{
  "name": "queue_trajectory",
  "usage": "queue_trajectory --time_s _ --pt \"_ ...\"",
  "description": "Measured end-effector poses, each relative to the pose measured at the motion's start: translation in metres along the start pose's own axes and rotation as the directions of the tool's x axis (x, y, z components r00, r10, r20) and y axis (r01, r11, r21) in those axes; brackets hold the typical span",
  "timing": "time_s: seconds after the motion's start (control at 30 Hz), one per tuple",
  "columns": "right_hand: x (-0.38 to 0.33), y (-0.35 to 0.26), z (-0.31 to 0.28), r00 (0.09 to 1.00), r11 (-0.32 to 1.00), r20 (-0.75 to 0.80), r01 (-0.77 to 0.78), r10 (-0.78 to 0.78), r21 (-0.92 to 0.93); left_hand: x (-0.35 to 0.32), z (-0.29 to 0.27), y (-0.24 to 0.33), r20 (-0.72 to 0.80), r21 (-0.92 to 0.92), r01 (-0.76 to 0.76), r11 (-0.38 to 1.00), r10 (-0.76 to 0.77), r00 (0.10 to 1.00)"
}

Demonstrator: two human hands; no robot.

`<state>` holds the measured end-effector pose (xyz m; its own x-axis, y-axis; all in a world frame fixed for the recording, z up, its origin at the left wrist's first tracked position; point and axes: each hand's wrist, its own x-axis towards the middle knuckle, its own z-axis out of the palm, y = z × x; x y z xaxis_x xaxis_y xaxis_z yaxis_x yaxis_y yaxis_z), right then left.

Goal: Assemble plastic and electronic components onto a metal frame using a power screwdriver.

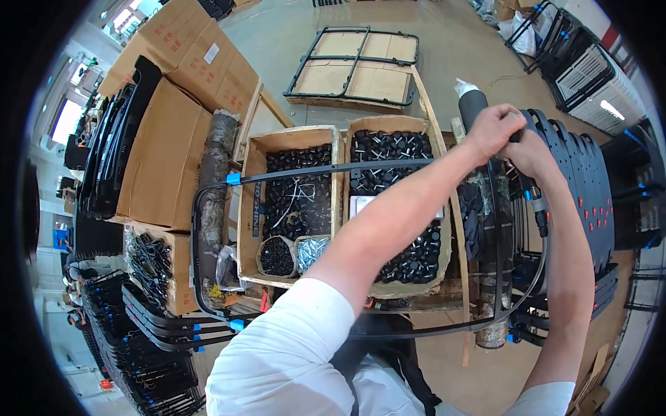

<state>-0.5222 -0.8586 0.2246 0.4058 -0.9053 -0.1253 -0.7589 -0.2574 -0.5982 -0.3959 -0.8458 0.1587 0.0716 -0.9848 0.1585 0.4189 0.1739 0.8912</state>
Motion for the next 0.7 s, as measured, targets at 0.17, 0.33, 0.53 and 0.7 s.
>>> queue_trajectory --time_s 0.17,0.33,0.53,0.7 --pt "-0.021 -0.109 0.046 0.956 0.986 0.280 -0.040 0.084 -0.160 -0.064 -0.080 0.065 -0.139 0.022 -0.018 1.000 0.020 0.990" --pt "-0.027 -0.220 0.140 0.918 0.993 0.394 0.082 -0.040 -0.089 -0.137 -0.203 0.122 -0.320 0.059 -0.024 0.998 0.041 0.947" --pt "-0.025 -0.261 0.188 0.905 0.981 0.426 0.076 0.006 -0.176 -0.166 -0.254 0.131 -0.316 -0.049 -0.006 0.999 -0.010 0.949" --pt "-0.033 -0.269 0.192 0.916 0.983 0.398 0.033 0.042 -0.181 -0.167 -0.264 0.124 -0.274 -0.063 -0.005 0.998 -0.012 0.962"
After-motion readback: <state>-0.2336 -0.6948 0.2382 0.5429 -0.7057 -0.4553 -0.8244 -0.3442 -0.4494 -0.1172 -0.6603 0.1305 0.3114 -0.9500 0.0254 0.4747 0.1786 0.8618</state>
